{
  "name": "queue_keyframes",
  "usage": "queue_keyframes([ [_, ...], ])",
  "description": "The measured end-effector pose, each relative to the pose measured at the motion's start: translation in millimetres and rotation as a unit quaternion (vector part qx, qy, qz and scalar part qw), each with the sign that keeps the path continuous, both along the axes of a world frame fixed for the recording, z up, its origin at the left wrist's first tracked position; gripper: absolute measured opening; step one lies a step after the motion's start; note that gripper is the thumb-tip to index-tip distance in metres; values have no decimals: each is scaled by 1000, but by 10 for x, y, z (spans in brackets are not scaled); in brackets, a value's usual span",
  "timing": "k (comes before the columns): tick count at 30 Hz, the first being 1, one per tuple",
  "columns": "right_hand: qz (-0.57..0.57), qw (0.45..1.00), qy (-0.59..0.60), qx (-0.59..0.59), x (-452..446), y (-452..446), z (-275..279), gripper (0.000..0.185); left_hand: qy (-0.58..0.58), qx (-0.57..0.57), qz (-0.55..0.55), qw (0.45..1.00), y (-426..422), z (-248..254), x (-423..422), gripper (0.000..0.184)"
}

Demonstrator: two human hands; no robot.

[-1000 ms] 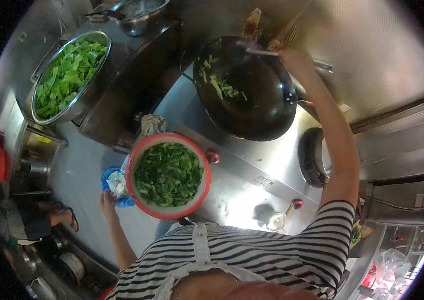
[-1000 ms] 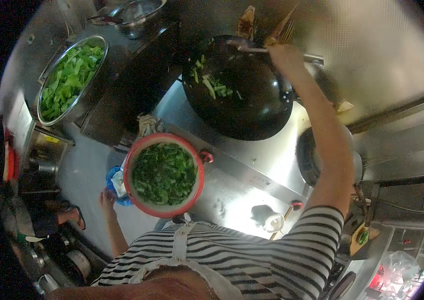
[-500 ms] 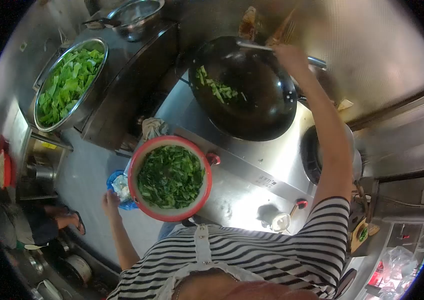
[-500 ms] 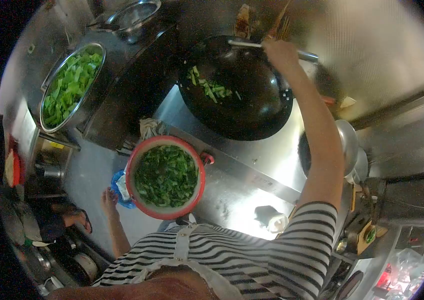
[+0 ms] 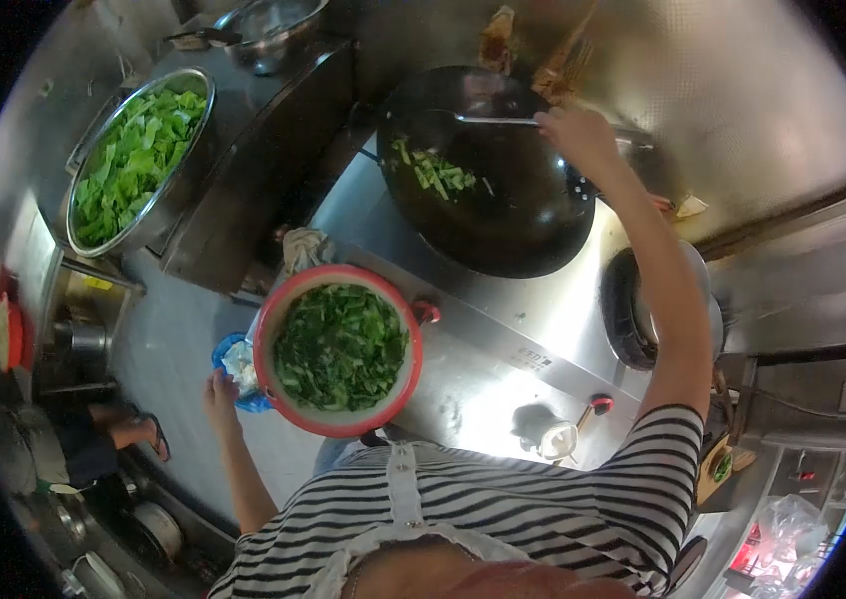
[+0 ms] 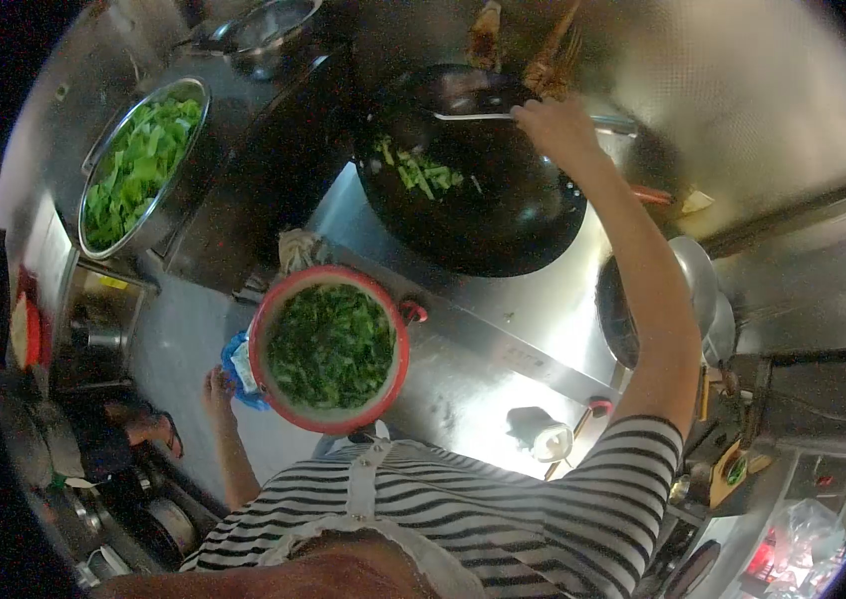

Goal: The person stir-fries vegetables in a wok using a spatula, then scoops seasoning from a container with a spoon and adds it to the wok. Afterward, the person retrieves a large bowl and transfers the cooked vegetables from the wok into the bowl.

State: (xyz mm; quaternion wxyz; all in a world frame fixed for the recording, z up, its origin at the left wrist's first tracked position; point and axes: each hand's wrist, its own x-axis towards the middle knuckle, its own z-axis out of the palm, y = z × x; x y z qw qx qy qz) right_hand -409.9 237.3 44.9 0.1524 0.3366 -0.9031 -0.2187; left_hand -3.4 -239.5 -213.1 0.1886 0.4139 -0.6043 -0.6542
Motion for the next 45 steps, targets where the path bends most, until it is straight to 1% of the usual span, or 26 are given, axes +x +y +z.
queue_keyframes([
  [1, -27, 1000, -6, 14, -10, 12, 59, 16, 13, -2, 5, 1000, 1, -37, 18, 29],
  [2, -24, 1000, -7, 15, -57, 20, 79, 16, 12, -1, 8, 1000, -31, -90, 35, 29],
  [4, -34, 995, 72, -55, -209, 36, 86, 17, 12, 3, 5, 1000, -115, -172, 62, 28],
  [5, 1, 991, 109, -83, -248, 15, 67, 20, 9, 2, 5, 1000, -77, -110, 45, 28],
  [6, -1, 991, 106, -85, -237, 18, 20, 20, 4, 1, -1, 1000, -42, -41, 15, 28],
  [8, 18, 996, 87, -10, -211, -20, -59, 19, -4, -1, -5, 1000, -26, 38, -4, 28],
  [9, 19, 996, 85, -11, -161, -17, -80, 19, -16, 3, -7, 1000, -26, 45, -5, 28],
  [11, 87, 994, 62, 37, -12, 40, -68, 22, -30, 12, -8, 999, -20, -23, 15, 29],
  [12, 87, 994, 60, 39, 2, 27, -24, 22, -16, 7, 1, 1000, -51, -101, 36, 27],
  [14, 6, 997, 75, 28, 15, -15, 128, 25, -3, 2, 10, 1000, -36, -122, 49, 26],
  [15, 17, 996, 92, 3, 28, -46, 179, 27, 4, -2, 10, 1000, -12, -84, 19, 26],
  [17, 38, 995, 97, 5, -13, -67, 90, 27, 10, -9, 7, 1000, 35, -3, -34, 26],
  [19, 63, 993, 102, 2, 4, -58, 15, 28, 20, 15, -42, 999, 28, 72, -57, 28],
  [21, 113, 988, 75, 77, 109, 7, 17, 27, 1, 3, -42, 999, -8, 60, -43, 28],
  [23, 110, 987, 91, 67, 110, -7, 98, 28, -20, -6, -42, 999, -6, -1, -14, 28],
  [25, 105, 987, 106, 55, 65, -48, 93, 28, 11, -40, -37, 998, -25, -50, -11, 28],
  [27, 49, 985, 166, 11, -58, -146, 52, 31, 7, -19, -34, 999, -16, -12, -51, 28],
  [28, 47, 985, 165, 8, -51, -127, 38, 31, 4, 2, -32, 999, -23, 13, -78, 28],
  [30, 73, 984, 137, 91, -30, -108, 42, 36, 1, -10, -37, 999, 65, 138, -164, 26],
  [31, 72, 984, 137, 90, -22, -44, 16, 36, 0, -19, -39, 999, 93, 173, -185, 25],
  [33, 113, 987, 76, 84, 1, 75, -9, 34, 3, -17, -39, 999, 57, 138, -154, 25],
  [34, 115, 987, 75, 86, -54, 87, -9, 34, 5, -14, -40, 999, 62, 117, -135, 24],
  [36, 124, 977, 175, 13, -88, 43, 78, 31, -1, -6, -28, 1000, 86, 128, -132, 25],
  [40, 91, 985, 145, 22, -31, -76, 127, 33, -20, -22, -39, 999, 165, 283, -226, 26],
  [42, 121, 986, 64, 94, 82, -25, 127, 35, -20, -26, -46, 998, 107, 220, -204, 26],
  [45, 99, 985, 97, 99, 32, 110, 168, 28, -22, -30, -41, 998, 75, 183, -179, 27],
])
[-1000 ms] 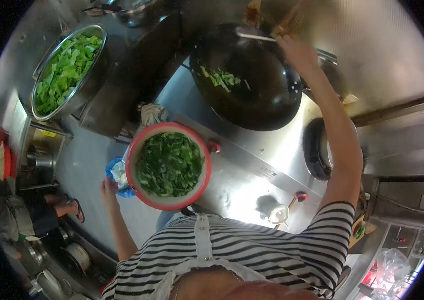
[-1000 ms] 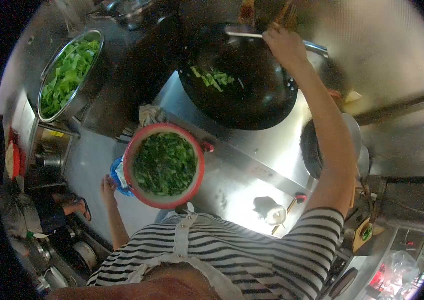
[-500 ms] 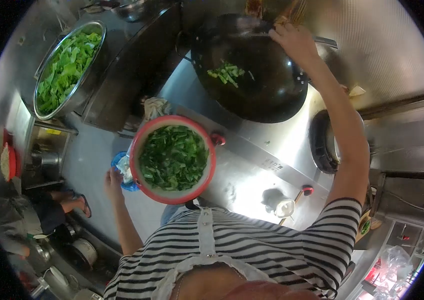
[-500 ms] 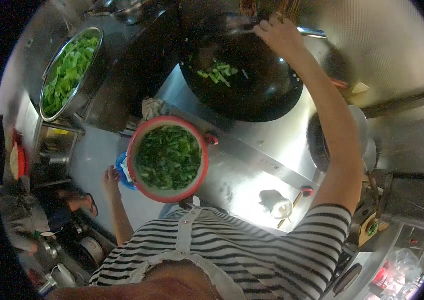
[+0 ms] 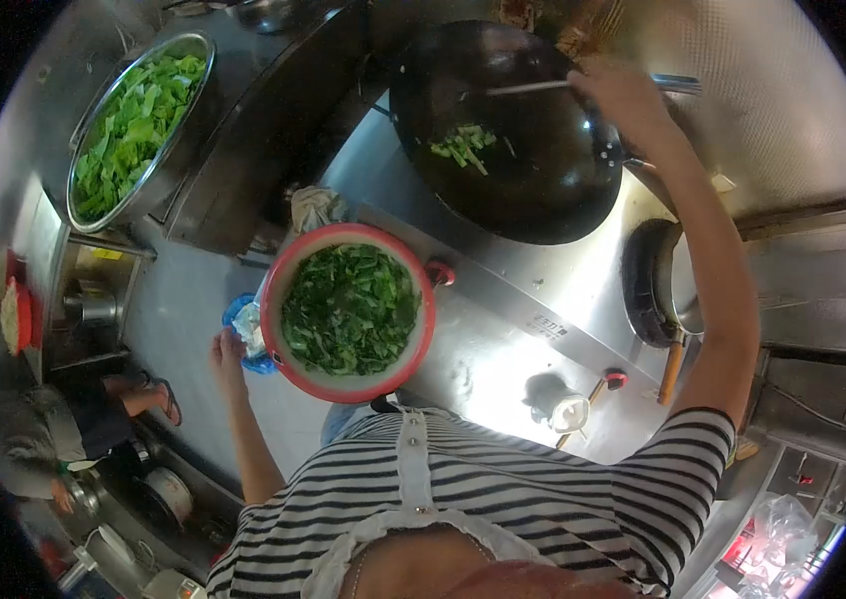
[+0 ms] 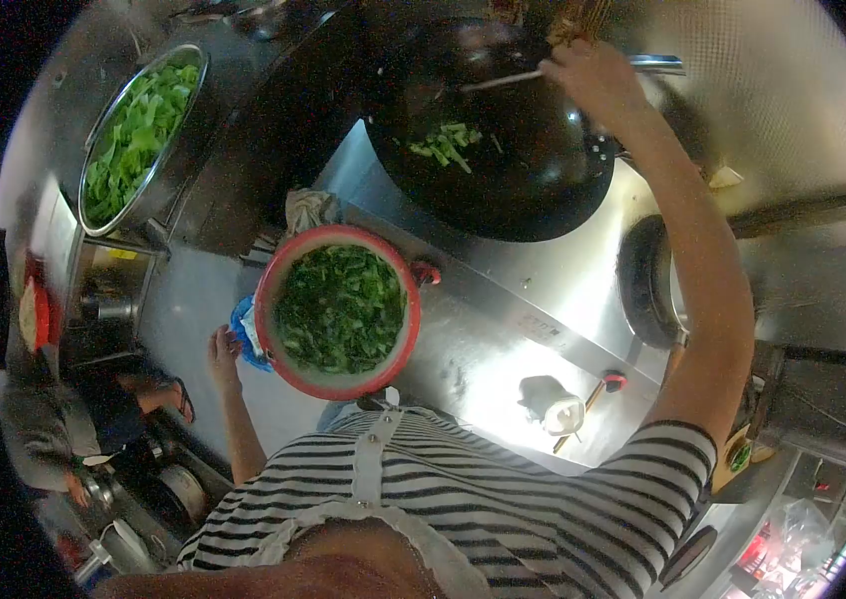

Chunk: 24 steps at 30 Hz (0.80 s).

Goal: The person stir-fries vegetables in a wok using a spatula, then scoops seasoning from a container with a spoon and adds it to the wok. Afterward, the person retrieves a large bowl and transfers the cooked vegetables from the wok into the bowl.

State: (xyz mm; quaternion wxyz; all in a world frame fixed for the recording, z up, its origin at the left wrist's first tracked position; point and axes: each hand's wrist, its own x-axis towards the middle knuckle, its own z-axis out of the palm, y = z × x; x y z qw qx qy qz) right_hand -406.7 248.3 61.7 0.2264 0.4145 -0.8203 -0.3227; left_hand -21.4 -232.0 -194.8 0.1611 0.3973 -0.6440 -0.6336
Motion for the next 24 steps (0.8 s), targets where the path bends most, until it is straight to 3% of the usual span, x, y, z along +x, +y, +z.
queue_keyframes([
  [1, 3, 1000, 0, 3, -97, 9, 11, 28, -2, -5, 10, 1000, 2, -9, 11, 26],
  [3, -110, 992, 11, -65, -303, -2, 44, 24, 16, 15, 11, 1000, -25, -52, 16, 26],
  [6, -182, 982, 17, -40, -287, -278, 104, 14, 27, 23, -9, 999, 33, 5, -74, 25],
  [9, -102, 995, -15, 14, -69, -531, 34, 10, 15, 6, -26, 1000, 41, 14, -114, 24],
  [13, -26, 998, -39, -36, 114, -467, 95, 12, 8, 8, 27, 1000, 30, -19, -97, 23],
  [17, -146, 988, 37, -26, -293, -320, 70, 10, 27, 18, 20, 999, -11, -23, -73, 23],
  [19, -125, 991, 44, -36, -337, -275, 26, 10, 45, 34, 0, 998, -68, -104, -67, 24],
  [22, -132, 987, -38, 81, -1, -586, 20, 11, 36, 38, -1, 999, -46, -109, -85, 25],
  [24, -129, 987, -54, 78, 164, -607, 165, 12, 40, 37, 5, 998, -21, -92, -97, 24],
])
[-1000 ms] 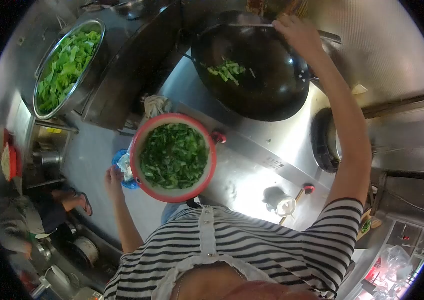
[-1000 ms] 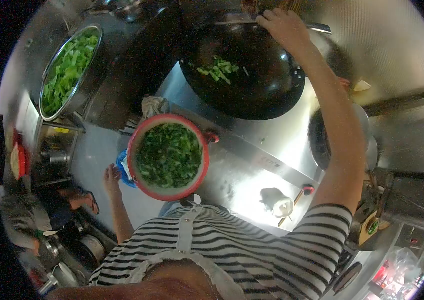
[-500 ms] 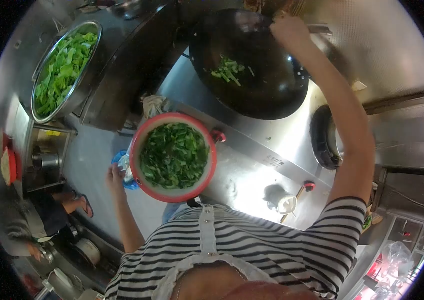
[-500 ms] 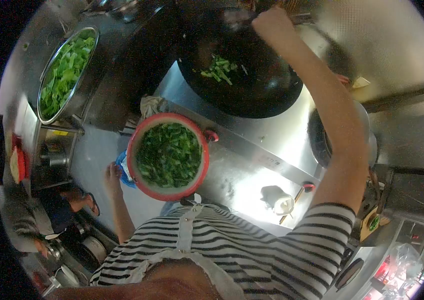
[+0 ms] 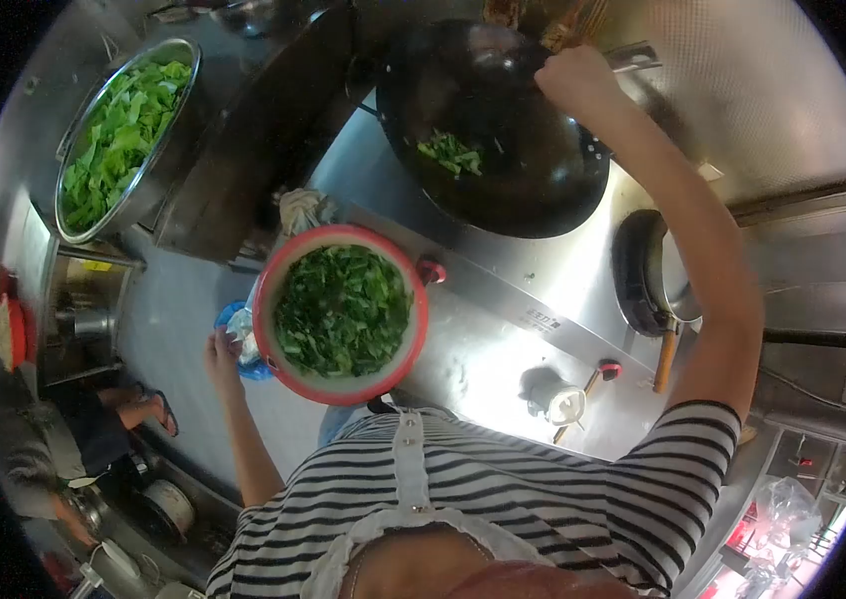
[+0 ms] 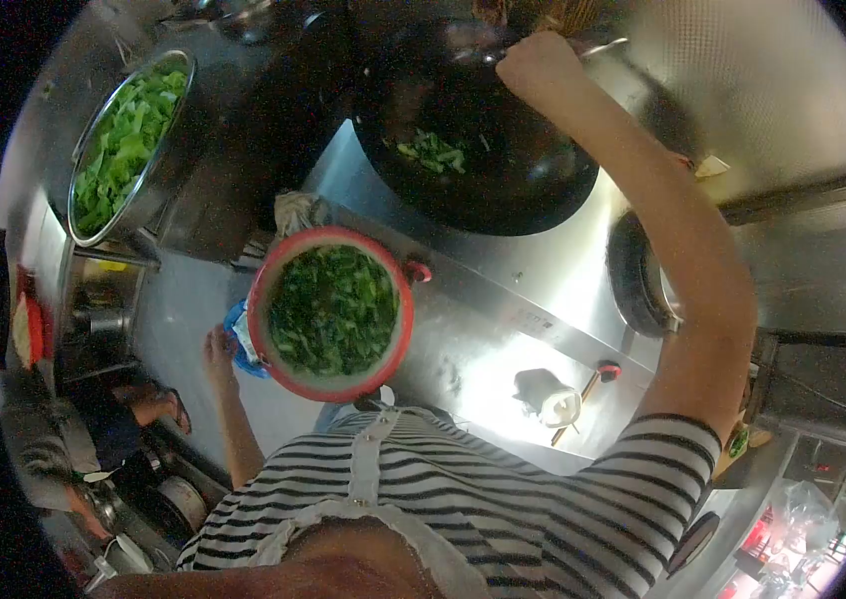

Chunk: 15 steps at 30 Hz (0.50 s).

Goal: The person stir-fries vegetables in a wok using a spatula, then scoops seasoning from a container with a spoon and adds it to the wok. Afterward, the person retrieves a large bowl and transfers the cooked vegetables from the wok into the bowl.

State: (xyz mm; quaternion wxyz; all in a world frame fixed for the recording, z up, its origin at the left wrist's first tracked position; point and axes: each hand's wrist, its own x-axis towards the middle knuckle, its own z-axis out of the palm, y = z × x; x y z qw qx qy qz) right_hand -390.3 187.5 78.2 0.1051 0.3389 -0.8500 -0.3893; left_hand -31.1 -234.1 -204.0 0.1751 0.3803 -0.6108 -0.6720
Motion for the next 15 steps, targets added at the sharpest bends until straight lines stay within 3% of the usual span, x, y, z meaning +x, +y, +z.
queue_keyframes([
  [3, 4, 1000, -7, -25, -283, 177, -60, 13, 5, -4, 10, 1000, -13, -37, 17, 24],
  [6, -30, 994, 104, -15, -454, 247, -117, 9, 1, -4, 12, 1000, -14, -36, 4, 23],
  [12, 19, 999, -7, -37, -318, 206, -68, 9, -5, -9, -11, 1000, 22, 27, 36, 21],
  [15, 14, 997, 33, -65, -510, 369, -14, 10, -7, -14, 15, 1000, 75, 78, 24, 21],
])
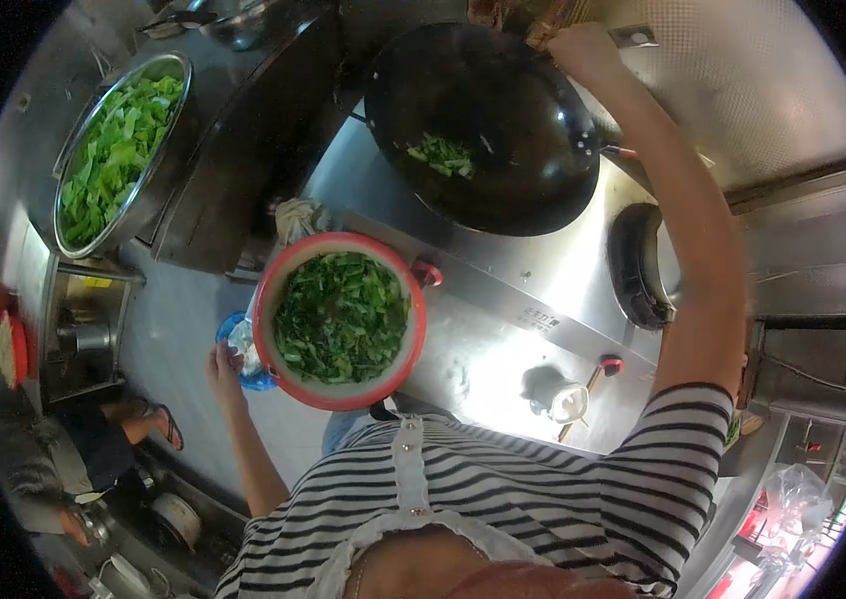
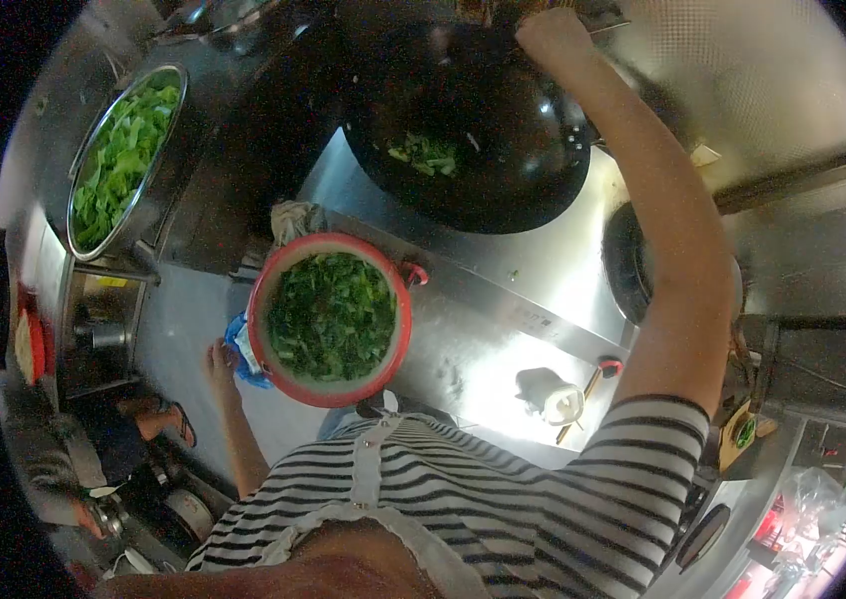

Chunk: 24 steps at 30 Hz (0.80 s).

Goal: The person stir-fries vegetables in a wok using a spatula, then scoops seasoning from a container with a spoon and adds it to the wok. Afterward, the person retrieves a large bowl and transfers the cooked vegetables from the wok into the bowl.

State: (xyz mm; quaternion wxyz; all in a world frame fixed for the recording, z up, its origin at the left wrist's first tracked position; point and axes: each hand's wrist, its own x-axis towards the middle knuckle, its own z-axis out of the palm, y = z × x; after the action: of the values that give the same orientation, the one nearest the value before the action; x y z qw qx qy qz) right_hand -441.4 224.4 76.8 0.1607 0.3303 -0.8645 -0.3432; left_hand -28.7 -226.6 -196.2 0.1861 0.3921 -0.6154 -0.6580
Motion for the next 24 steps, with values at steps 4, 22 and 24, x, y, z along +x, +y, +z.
queue_keyframes([
  [4, -22, 998, 28, 55, -90, 21, -173, 11, 13, 9, -8, 1000, -41, -29, 50, 22],
  [22, -259, 905, -311, -132, 266, 1236, -424, 32, -25, -41, 18, 999, -175, -84, 445, 29],
  [24, -228, 899, -337, -159, 179, 1161, -761, 35, -29, -44, 29, 998, -137, 18, 481, 30],
])
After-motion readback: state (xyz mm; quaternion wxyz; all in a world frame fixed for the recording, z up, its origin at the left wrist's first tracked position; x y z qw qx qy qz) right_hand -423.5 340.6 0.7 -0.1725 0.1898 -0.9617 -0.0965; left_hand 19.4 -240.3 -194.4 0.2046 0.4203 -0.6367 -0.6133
